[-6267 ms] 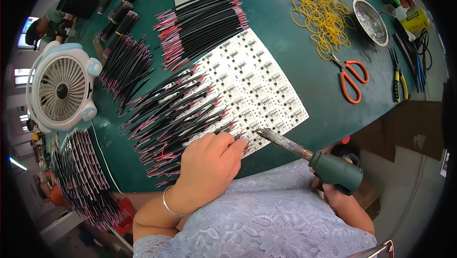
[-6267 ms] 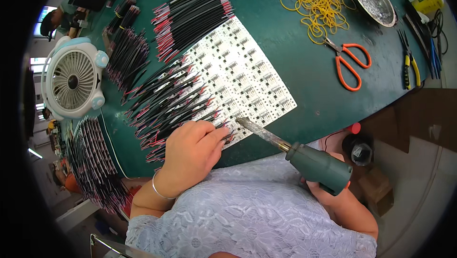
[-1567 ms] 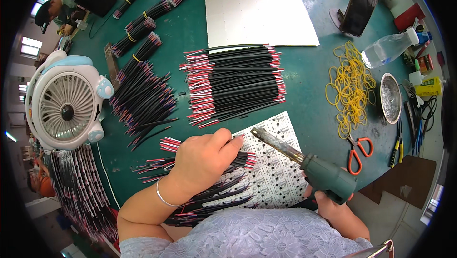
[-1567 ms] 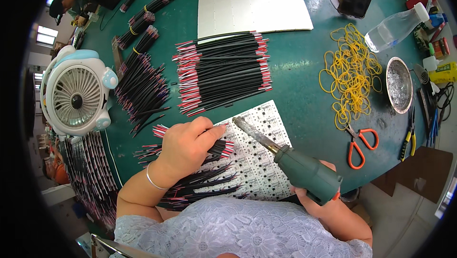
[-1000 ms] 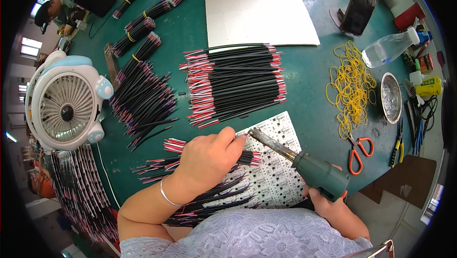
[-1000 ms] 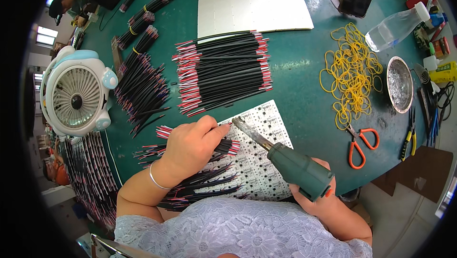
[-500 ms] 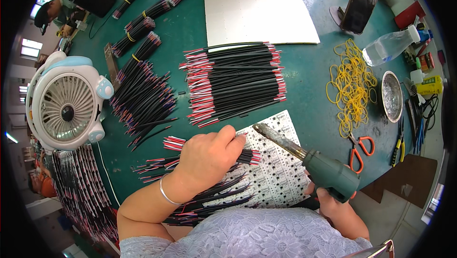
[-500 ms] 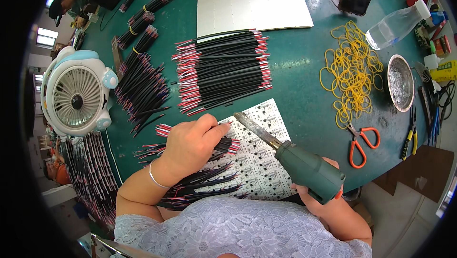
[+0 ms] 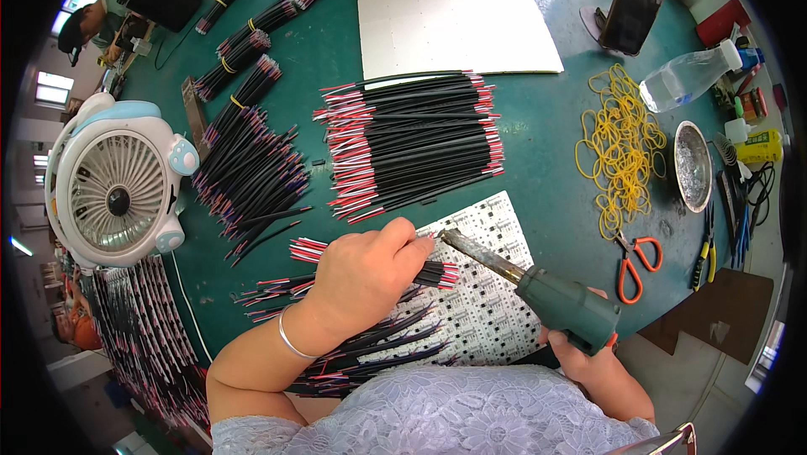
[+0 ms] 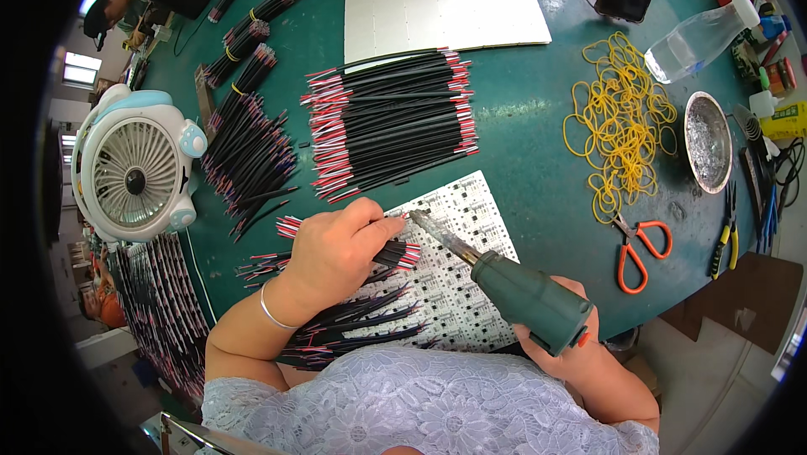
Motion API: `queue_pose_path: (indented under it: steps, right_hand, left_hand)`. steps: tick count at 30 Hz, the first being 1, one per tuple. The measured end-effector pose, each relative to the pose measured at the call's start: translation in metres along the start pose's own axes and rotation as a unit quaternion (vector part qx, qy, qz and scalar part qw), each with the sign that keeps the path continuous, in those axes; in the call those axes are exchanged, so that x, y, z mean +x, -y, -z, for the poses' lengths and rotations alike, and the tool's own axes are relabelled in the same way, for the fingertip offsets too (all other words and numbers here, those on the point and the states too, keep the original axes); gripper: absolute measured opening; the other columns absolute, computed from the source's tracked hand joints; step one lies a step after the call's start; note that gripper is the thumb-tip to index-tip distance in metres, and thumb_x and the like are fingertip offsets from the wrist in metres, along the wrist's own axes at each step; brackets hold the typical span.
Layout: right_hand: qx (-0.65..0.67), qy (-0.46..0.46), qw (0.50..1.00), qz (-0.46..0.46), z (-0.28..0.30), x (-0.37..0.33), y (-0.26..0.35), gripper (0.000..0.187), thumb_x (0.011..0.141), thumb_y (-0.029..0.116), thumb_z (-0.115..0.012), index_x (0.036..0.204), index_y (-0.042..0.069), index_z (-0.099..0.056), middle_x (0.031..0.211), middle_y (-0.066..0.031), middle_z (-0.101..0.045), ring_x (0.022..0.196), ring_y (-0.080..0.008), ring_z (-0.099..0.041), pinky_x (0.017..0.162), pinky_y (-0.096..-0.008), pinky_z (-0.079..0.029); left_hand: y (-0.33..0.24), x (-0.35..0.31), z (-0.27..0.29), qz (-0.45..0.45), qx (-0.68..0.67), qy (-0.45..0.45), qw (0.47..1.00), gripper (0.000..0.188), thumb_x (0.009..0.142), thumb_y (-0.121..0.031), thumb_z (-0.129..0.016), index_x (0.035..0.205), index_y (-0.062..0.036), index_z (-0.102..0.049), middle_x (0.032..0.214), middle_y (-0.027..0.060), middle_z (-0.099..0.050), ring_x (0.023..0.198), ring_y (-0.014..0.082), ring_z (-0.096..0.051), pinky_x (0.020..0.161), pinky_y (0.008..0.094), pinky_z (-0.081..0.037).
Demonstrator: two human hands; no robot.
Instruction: The person aligns wires onto a circuit board by hand and solders them in place using a soldering gun.
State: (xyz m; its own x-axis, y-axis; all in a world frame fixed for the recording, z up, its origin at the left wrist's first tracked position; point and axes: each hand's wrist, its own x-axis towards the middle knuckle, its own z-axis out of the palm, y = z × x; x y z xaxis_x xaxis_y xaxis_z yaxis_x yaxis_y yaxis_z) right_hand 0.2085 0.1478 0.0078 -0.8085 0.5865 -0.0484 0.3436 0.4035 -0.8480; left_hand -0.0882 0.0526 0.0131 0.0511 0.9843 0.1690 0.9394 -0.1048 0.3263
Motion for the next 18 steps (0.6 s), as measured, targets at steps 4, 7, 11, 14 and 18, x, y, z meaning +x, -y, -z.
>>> queue_pose_path:
  steps: [4, 7, 11, 14, 18]
  right_hand:
    - [-0.029, 0.012, 1.000, 0.003, 0.002, 0.001, 0.003, 0.032, 0.083, 0.011, -0.058, 0.112, -0.004, -0.056, 0.086, -0.0091, -0.063, 0.062, -0.0150, -0.062, 0.059, -0.0284, -0.051]
    - [0.122, -0.034, 0.987, -0.095, 0.002, 0.005, 0.013, 0.030, 0.072, 0.005, -0.071, 0.102, 0.005, -0.068, 0.102, -0.0098, -0.068, 0.098, -0.0277, -0.061, 0.084, -0.0371, -0.048]
    - [0.218, 0.002, 0.962, -0.167, 0.011, 0.008, 0.021, 0.028, 0.074, 0.005, -0.070, 0.102, 0.004, -0.068, 0.104, -0.0102, -0.068, 0.098, -0.0275, -0.061, 0.085, -0.0366, -0.047]
    - [0.114, -0.023, 0.989, -0.087, 0.005, -0.002, 0.004, 0.029, 0.074, 0.004, -0.070, 0.103, 0.004, -0.067, 0.104, -0.0107, -0.067, 0.099, -0.0275, -0.060, 0.085, -0.0365, -0.048]
    - [0.034, -0.025, 0.999, -0.008, 0.001, -0.002, -0.001, 0.041, 0.087, 0.024, -0.060, 0.115, -0.005, -0.056, 0.086, -0.0093, -0.064, 0.061, -0.0150, -0.062, 0.057, -0.0279, -0.051]
  left_hand:
    - [-0.002, 0.000, 0.001, 0.020, -0.010, 0.023, 0.999, 0.038, 0.060, -0.006, -0.071, 0.098, -0.0077, -0.067, 0.083, 0.0038, -0.055, 0.061, 0.0198, -0.058, 0.050, 0.0317, -0.046]
    - [-0.002, -0.001, 0.001, 0.023, -0.010, 0.029, 0.999, 0.040, 0.058, -0.006, -0.072, 0.098, -0.0075, -0.067, 0.084, 0.0039, -0.055, 0.062, 0.0201, -0.058, 0.051, 0.0318, -0.047]
    - [-0.002, -0.001, 0.001, 0.026, -0.012, 0.025, 0.999, 0.038, 0.060, -0.004, -0.071, 0.097, -0.0082, -0.068, 0.084, 0.0039, -0.056, 0.061, 0.0204, -0.058, 0.051, 0.0320, -0.046]
    - [-0.001, 0.000, 0.001, 0.027, -0.022, 0.006, 0.999, 0.034, 0.063, -0.002, -0.069, 0.096, -0.0092, -0.068, 0.083, 0.0037, -0.057, 0.061, 0.0204, -0.058, 0.051, 0.0321, -0.046]
    - [0.003, 0.002, -0.002, 0.025, -0.060, -0.007, 0.998, 0.029, 0.066, 0.000, -0.066, 0.093, -0.0097, -0.069, 0.082, 0.0033, -0.058, 0.060, 0.0203, -0.058, 0.050, 0.0321, -0.046]
